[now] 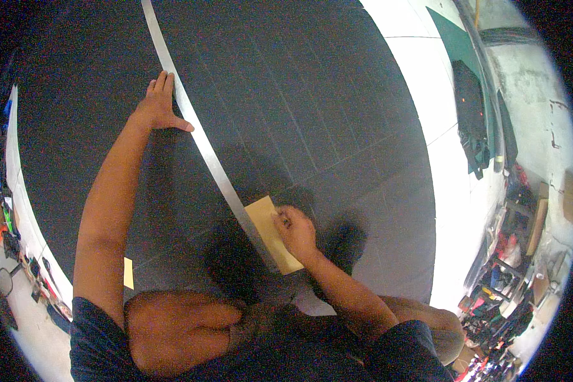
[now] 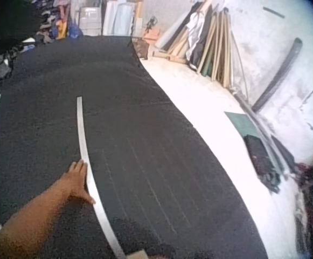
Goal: The person uses a metal ruler and a pencil to draw straight lines on a large black fabric laid on the floor. They repeatedly reposition the ruler and a yellow paper template, marking multiple parallel lines across the fabric surface.
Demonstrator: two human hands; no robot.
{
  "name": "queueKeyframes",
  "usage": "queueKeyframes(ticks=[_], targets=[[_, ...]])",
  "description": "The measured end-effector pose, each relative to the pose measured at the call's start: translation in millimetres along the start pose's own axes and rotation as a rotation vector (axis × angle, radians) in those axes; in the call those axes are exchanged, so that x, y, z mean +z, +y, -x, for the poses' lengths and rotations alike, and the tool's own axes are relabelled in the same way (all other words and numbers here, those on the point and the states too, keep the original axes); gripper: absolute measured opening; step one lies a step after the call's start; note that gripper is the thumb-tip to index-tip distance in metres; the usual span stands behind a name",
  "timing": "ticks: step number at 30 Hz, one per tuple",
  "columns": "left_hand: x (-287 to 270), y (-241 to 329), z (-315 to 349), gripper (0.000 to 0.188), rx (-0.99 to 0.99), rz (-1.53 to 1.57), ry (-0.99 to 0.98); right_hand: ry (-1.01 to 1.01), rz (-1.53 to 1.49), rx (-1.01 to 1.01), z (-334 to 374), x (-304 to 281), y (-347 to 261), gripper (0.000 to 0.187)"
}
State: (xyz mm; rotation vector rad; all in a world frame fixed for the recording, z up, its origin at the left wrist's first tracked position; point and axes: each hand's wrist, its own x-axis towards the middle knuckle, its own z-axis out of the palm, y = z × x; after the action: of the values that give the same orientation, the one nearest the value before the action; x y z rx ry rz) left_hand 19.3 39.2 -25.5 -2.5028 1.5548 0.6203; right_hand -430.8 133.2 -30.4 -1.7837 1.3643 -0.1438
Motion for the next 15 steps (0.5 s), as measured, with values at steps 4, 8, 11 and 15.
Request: queueKeyframes(ticks=[4,8,11,15], targets=[[0.8,-1.6,0.7,0.165,-0.011,0.009,-0.01,-0.011,-0.001,-0.033,-0.5,0.0,-0.1,0.023],[2.2,1.9,2.3,0.165,-0.009,-0.005,-0.025,-0.001,-0.019,-0.014,5.0,0.0,1.0,0.023],[3.5,2.2,4.2,0.164,-0.003,-0.007,-0.028,0.0,-0.016,-0.013,8.2,-0.5,-0.3,0.022],[-3.2,4.3,5.8,0.162,-0.002,-0.011,-0.059,-0.02,-0.006,0.002,8.2,-3.4,-5.9,0.021]])
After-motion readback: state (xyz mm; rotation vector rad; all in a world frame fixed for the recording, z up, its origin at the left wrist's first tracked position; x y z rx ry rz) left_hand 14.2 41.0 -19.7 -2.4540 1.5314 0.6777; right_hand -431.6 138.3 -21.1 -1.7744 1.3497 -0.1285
